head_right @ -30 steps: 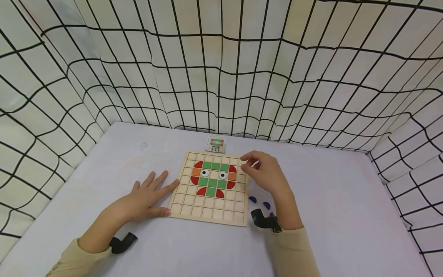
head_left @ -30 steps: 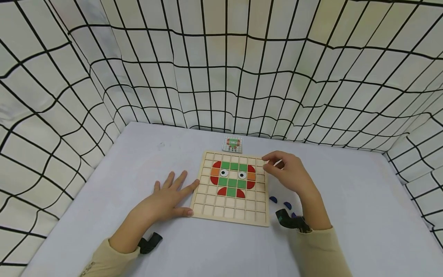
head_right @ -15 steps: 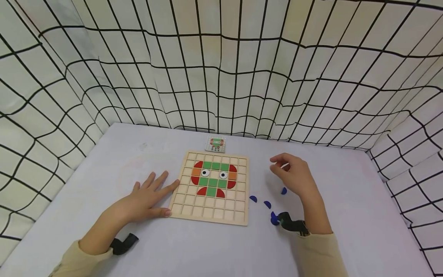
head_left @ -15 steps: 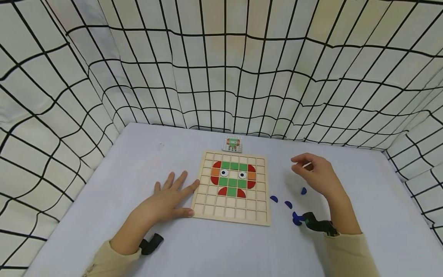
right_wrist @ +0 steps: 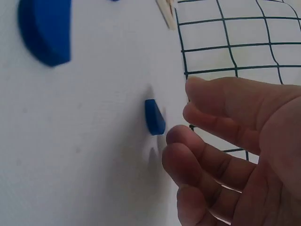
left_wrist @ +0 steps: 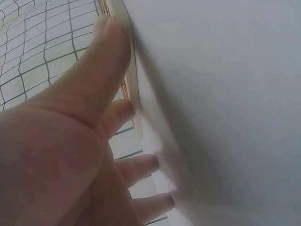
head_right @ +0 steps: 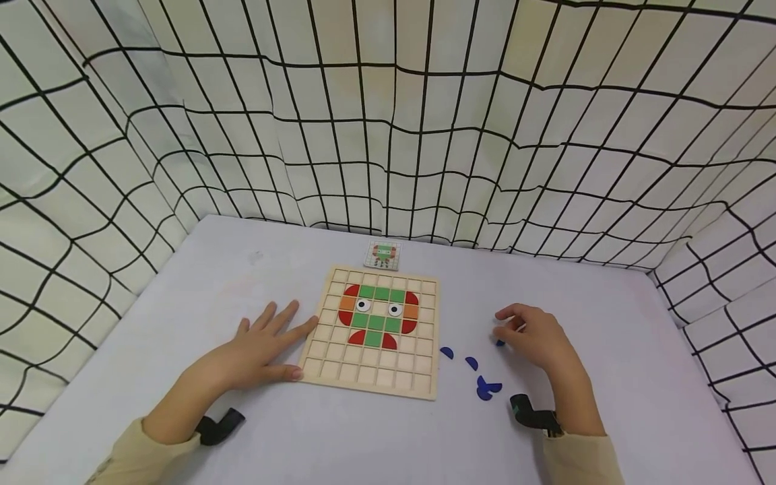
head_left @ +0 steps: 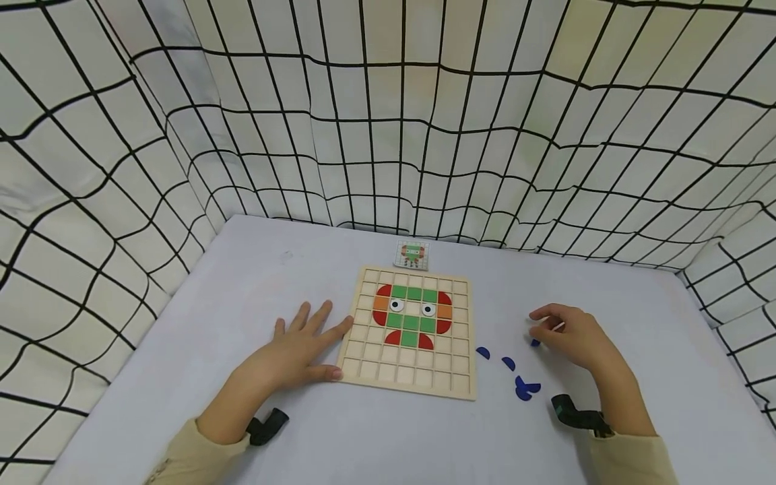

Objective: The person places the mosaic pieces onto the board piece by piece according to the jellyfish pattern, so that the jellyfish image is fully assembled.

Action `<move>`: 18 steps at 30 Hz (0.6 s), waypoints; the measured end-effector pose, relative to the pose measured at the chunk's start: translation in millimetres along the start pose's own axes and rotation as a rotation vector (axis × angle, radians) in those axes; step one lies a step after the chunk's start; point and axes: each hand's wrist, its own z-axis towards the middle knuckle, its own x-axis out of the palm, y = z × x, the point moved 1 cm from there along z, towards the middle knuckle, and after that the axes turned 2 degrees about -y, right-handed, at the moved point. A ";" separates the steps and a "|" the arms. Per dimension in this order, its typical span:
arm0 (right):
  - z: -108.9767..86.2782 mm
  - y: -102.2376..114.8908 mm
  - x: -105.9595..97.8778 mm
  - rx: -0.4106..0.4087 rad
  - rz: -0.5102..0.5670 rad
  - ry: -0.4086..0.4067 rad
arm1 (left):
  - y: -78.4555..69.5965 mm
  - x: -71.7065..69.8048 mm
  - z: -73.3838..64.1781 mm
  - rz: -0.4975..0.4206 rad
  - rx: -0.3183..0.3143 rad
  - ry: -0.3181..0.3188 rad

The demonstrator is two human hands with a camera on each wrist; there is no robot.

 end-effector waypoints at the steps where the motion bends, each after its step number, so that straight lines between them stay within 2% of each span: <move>1: 0.0 -0.1 1.1 0.007 -0.014 0.007 | -0.3 0.1 0.1 0.000 0.001 0.000; 8: -3.1 -2.1 2.6 0.052 -0.086 0.025 | -2.5 -1.0 1.4 -0.006 -0.015 0.013; 18: -2.3 0.5 7.3 0.069 -0.086 0.041 | -3.2 -1.4 1.3 0.000 -0.025 0.014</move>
